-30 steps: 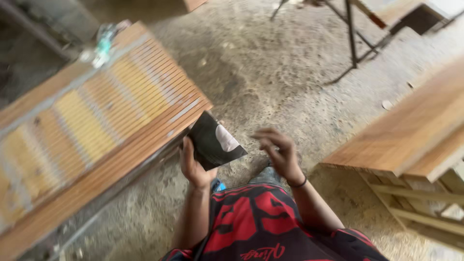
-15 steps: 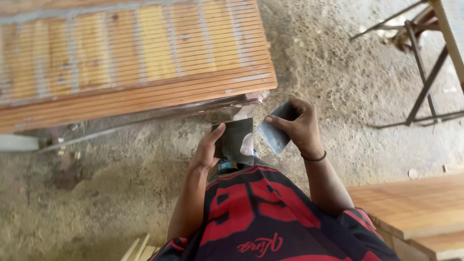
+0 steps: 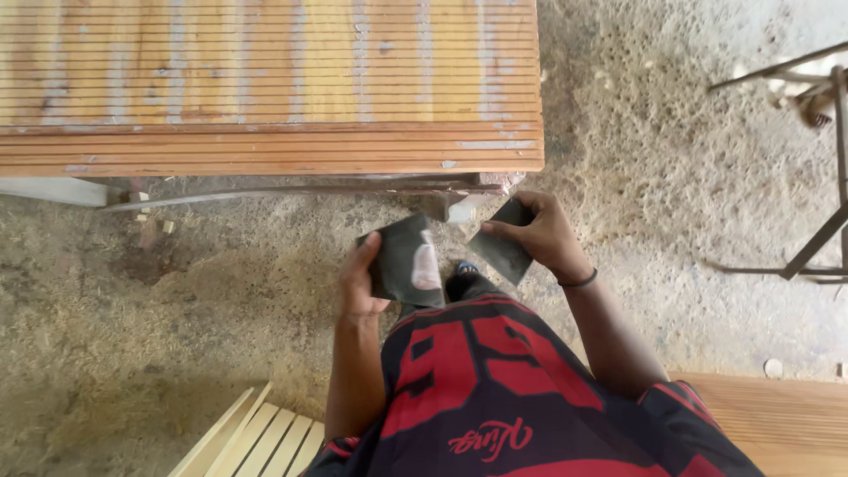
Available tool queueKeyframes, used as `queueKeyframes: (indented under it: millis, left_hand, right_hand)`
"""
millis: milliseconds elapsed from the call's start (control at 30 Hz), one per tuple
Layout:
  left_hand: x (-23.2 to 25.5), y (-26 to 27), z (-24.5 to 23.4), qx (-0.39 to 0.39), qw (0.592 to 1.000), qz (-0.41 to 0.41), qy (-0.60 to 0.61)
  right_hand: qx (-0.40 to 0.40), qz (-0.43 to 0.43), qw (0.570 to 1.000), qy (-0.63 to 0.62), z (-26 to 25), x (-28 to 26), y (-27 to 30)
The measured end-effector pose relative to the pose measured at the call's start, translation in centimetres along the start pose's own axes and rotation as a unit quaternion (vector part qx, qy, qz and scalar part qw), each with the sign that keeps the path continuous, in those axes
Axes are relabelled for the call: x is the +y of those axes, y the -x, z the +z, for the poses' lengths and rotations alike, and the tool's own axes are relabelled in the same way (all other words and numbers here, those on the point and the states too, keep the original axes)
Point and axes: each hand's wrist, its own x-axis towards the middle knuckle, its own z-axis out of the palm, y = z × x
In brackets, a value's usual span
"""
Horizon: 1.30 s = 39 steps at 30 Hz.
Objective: The person sands a wooden slatted surface using a sanding block and a scraper. They move along the surface, smoothing the wood and occasionally scraping off residue. The person briefly walks to a nearby area to retrieve a small container before returning to continue sanding.
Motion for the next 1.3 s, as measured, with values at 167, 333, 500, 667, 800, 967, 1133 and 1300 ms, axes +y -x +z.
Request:
queueKeyframes:
  millis: [167, 333, 500, 667, 800, 967, 1133, 1300]
  left_hand:
    - [0.3, -0.1, -1.5, -0.029, 0.997, 0.073, 0.015]
    - [-2.4, -0.3, -2.3, 0.174, 0.981, 0.084, 0.003]
    - [-5.5, -2.8, -3.0, 0.176, 0.980, 0.087, 0.013]
    - [-4.8, -8.2, -3.2, 0.073, 0.994, 0.057, 0.064]
    - [-4.6, -9.7, -2.1, 0.050, 0.996, 0.020, 0.070]
    - [-6.9, -12.8, -0.9, 0.238, 0.961, 0.128, -0.056]
    - [-11.2, -15.7, 2.4, 0.296, 0.734, 0.355, -0.498]
    - [-16.2, -19.2, 7.9, 0.398, 0.827, 0.312, -0.247]
  right_hand:
    - [-0.007, 0.035, 0.986, -0.164, -3.0, 5.4, -0.2]
    - [-0.029, 0.130, 0.935, -0.330, -5.1, 8.8, -0.9]
    - [-0.055, 0.091, 0.901, -0.420, -6.1, 9.4, -3.1]
    - [-0.045, 0.077, 0.930, -0.357, -5.3, 9.3, -7.1]
    - [-0.081, 0.067, 0.926, -0.362, -4.2, 7.3, -9.3]
    - [-0.213, -0.261, 0.942, -0.001, -6.0, 0.7, -13.6]
    - [-0.196, -0.494, 0.807, 0.258, -9.5, -4.4, -17.8]
    - [-0.255, -0.572, 0.724, 0.290, -12.7, -4.8, -22.5]
